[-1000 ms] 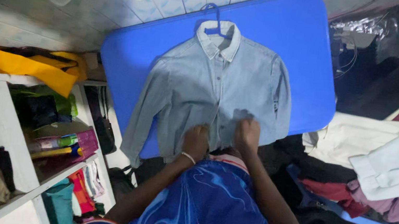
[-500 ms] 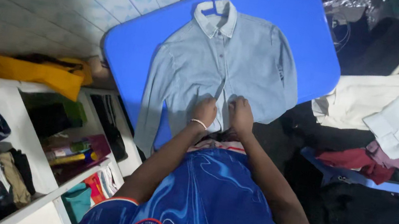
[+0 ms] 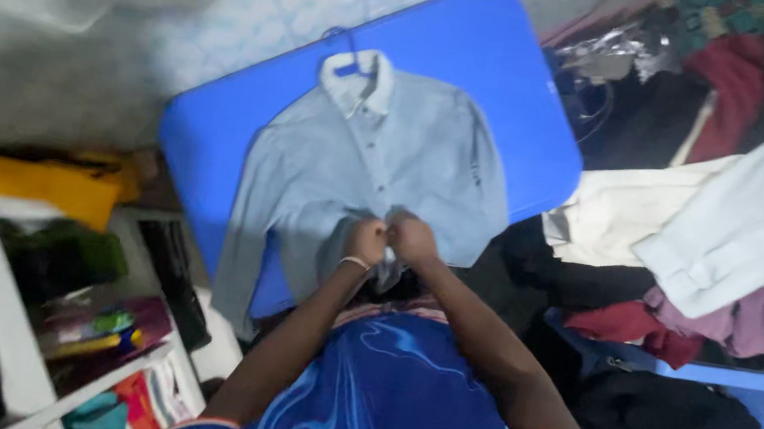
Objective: The person folds several black garments on a blue table and then buttons a light blue shirt before placing it onto a hanger.
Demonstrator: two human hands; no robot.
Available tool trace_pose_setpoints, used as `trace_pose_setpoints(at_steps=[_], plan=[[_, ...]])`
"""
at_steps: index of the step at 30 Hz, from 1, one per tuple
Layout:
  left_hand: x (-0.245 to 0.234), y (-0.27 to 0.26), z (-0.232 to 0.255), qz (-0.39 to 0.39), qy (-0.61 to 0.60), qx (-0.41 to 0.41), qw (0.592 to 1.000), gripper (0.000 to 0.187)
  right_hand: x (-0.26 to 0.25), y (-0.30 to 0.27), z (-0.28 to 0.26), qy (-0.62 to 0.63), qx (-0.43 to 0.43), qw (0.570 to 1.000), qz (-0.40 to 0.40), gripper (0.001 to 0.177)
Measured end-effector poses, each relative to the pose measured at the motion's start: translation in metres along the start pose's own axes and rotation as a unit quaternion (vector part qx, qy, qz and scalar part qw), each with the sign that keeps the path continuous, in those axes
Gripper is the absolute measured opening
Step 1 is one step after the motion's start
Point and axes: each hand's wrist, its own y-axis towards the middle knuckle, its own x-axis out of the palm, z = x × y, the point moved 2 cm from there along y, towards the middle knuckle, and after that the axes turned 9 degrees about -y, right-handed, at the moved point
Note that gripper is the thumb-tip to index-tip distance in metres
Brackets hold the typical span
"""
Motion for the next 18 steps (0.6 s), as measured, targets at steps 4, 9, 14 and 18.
trace_pose_setpoints(at_steps=[4,9,14,18], plan=[[0.006,-0.005,0.007,0.026,-0.043,-0.077,0.996,0.013,-0.004,0.004,0.011,0.055,0.041,0.996,-0.052,0.021],[0.01,-0.008,0.012,0.081,-0.043,-0.105,0.99,0.018,-0.002,0.008,0.01,0.136,0.069,0.988,-0.025,0.024],[0.01,-0.01,0.01,0.06,0.025,-0.155,0.986,0.023,0.001,0.011,0.006,0.168,0.126,0.977,-0.03,0.033],[0.012,-0.008,0.016,0.083,0.064,-0.157,0.982,0.023,-0.001,0.015,0.005,0.173,0.15,0.973,-0.022,0.033]])
